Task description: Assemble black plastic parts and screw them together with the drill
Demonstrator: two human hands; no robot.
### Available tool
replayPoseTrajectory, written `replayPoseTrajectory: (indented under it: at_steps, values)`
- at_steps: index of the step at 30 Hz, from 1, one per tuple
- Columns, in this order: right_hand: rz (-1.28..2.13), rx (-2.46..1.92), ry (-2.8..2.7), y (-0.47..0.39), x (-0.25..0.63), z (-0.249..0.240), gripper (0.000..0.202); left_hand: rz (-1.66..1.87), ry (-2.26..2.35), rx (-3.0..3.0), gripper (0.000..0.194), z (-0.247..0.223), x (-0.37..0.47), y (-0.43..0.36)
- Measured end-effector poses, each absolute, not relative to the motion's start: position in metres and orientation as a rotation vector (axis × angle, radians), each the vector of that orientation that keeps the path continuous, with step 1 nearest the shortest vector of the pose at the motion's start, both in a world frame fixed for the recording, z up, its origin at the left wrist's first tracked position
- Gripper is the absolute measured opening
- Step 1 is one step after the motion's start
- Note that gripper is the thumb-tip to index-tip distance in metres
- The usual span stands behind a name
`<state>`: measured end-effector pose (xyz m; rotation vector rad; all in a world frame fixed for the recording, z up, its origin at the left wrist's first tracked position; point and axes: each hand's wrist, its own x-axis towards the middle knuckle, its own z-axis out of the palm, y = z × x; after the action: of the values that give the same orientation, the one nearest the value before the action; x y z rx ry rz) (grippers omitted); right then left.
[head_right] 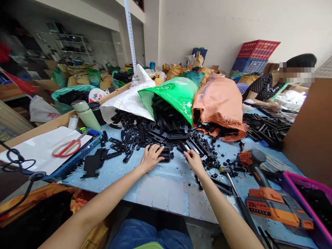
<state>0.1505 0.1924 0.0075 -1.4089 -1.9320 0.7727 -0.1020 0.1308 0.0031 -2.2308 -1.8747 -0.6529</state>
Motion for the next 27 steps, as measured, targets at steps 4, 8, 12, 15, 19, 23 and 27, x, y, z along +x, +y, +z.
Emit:
replayPoseTrajectory:
  at_steps: [4,8,12,15,19,23,27]
  values:
    - [1.409,-1.218,-1.565,0.158,0.158,0.019,0.042,-0.549,-2.488,-1.568,0.035,0.007,-0.149,0.110]
    - [1.770,-1.015,-1.321,0.128,0.139,0.022,0.056,-0.310,-2.721,-1.408,0.028,0.000,-0.189,0.078]
    - [1.402,-1.005,-1.672,0.113,0.119,0.013,0.050,-0.745,-2.530,-1.489,0.022,0.006,-0.187,0.059]
    - [0.889,-1.025,-2.062,0.094,0.117,0.004,0.047,-1.385,-2.231,-1.705,0.026,0.017,-0.162,0.049]
    - [0.898,-0.838,-2.257,0.068,0.111,-0.002,0.044,-1.682,-2.124,-2.087,0.031,0.026,-0.124,0.036]
    - [1.239,-0.774,-1.861,0.067,0.100,-0.001,0.043,-1.636,-2.117,-2.283,0.036,0.023,-0.112,0.027]
    - [1.365,-0.844,-1.685,0.078,0.133,0.001,0.048,-1.543,-2.195,-2.355,0.037,0.013,-0.117,0.018]
